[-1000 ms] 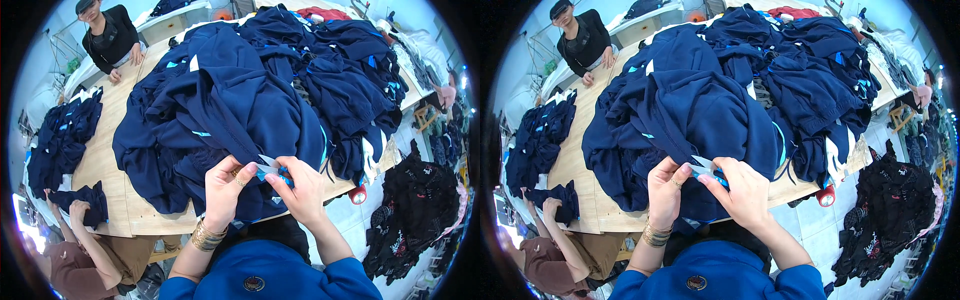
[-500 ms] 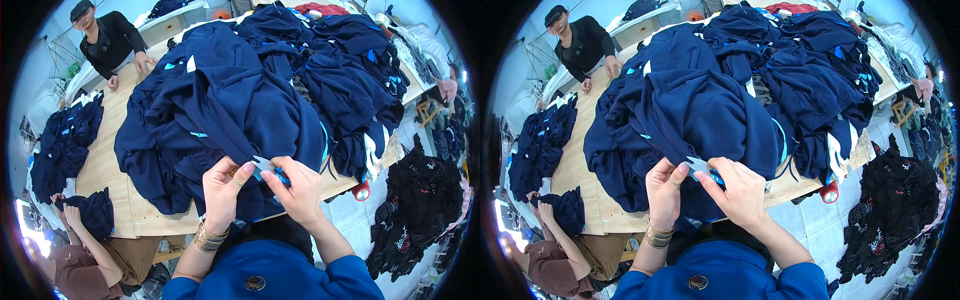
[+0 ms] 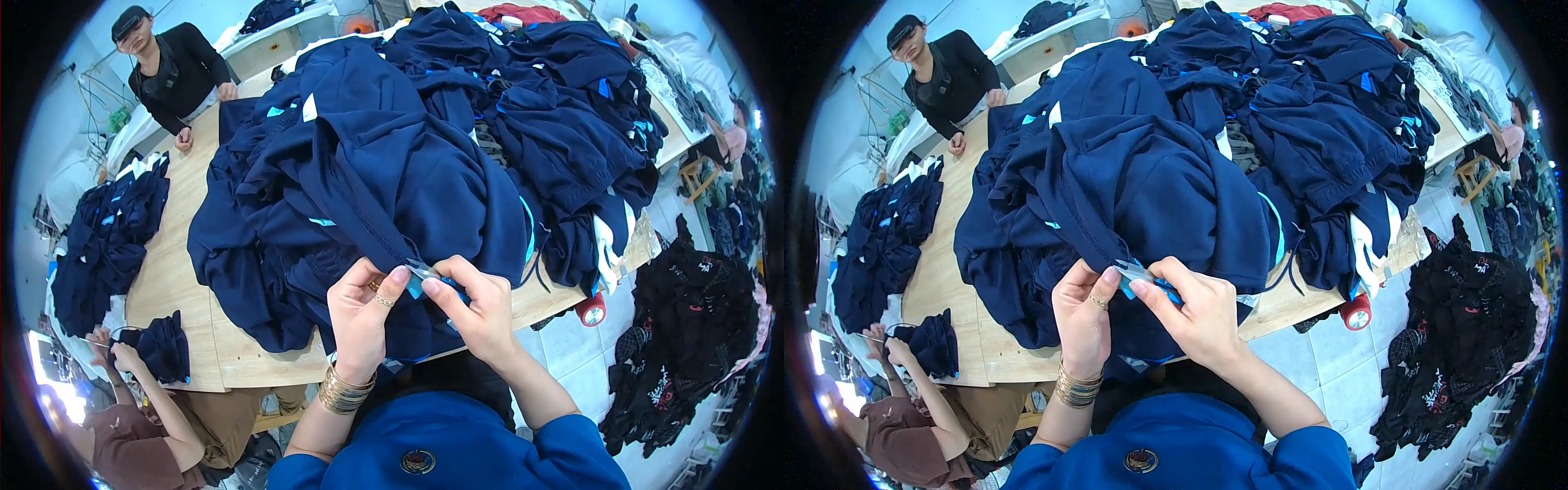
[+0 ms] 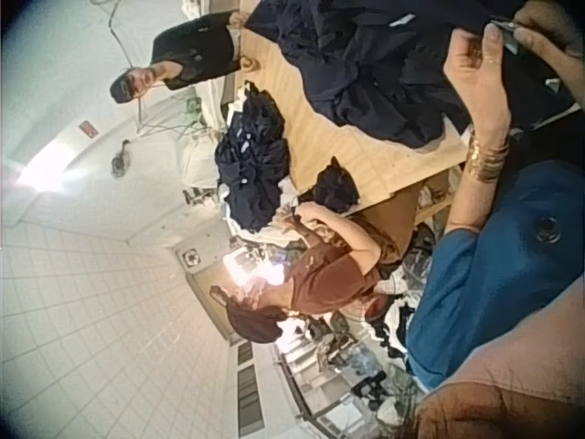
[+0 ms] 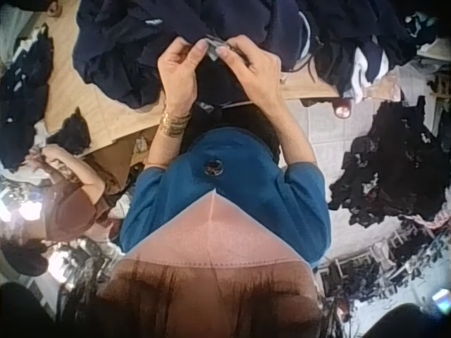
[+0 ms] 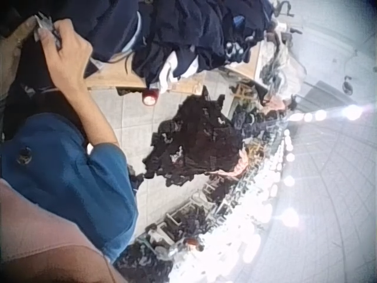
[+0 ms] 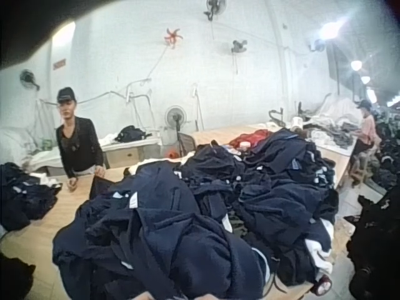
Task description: Trimming loose threads from blue athletic pants using small scissors on a work table.
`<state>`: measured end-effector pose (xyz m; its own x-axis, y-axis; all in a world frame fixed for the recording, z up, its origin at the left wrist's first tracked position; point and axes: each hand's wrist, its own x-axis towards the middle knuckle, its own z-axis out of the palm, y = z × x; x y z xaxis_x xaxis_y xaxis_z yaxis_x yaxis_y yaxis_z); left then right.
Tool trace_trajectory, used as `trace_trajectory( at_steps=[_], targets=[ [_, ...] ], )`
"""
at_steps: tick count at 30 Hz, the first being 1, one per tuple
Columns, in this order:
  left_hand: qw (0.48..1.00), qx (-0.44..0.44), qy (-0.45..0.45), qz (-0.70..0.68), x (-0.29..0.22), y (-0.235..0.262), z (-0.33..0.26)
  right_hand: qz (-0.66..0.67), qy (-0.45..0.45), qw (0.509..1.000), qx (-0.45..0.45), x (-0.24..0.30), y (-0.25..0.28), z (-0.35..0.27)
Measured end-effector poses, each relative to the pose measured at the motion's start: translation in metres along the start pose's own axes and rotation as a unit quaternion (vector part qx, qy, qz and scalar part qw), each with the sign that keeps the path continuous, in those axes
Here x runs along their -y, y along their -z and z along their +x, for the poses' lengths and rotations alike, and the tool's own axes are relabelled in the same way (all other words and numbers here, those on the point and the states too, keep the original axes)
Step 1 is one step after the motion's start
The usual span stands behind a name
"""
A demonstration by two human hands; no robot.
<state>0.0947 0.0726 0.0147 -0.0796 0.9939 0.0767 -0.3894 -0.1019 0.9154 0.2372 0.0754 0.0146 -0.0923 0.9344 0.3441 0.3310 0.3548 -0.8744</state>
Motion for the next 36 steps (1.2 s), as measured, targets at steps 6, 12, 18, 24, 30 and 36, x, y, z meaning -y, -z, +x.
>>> trace_trajectory(
  at_steps=[6, 12, 18, 24, 30, 36],
  targets=[
    [1.0, -0.015, -0.01, 0.006, 0.0, 0.002, -0.002, -0.007, 0.01, 1.0, 0.003, -0.002, -0.004, 0.002],
    [1.0, -0.021, -0.019, 0.011, 0.0, 0.003, -0.004, -0.003, 0.023, 1.0, 0.003, -0.002, -0.005, 0.003],
    [1.0, -0.02, -0.01, -0.002, -0.002, 0.004, -0.003, 0.037, -0.015, 0.999, 0.031, -0.006, -0.009, 0.003],
    [0.999, -0.003, -0.002, -0.052, -0.005, 0.011, -0.005, 0.11, -0.033, 0.993, 0.01, -0.001, -0.001, 0.002],
    [0.996, 0.003, 0.022, -0.089, -0.008, 0.011, -0.008, -0.059, 0.109, 0.992, -0.032, 0.008, -0.008, 0.005],
    [0.996, -0.015, 0.01, -0.092, -0.007, 0.011, -0.009, -0.111, 0.156, 0.98, -0.055, 0.007, -0.011, 0.004]
  ],
)
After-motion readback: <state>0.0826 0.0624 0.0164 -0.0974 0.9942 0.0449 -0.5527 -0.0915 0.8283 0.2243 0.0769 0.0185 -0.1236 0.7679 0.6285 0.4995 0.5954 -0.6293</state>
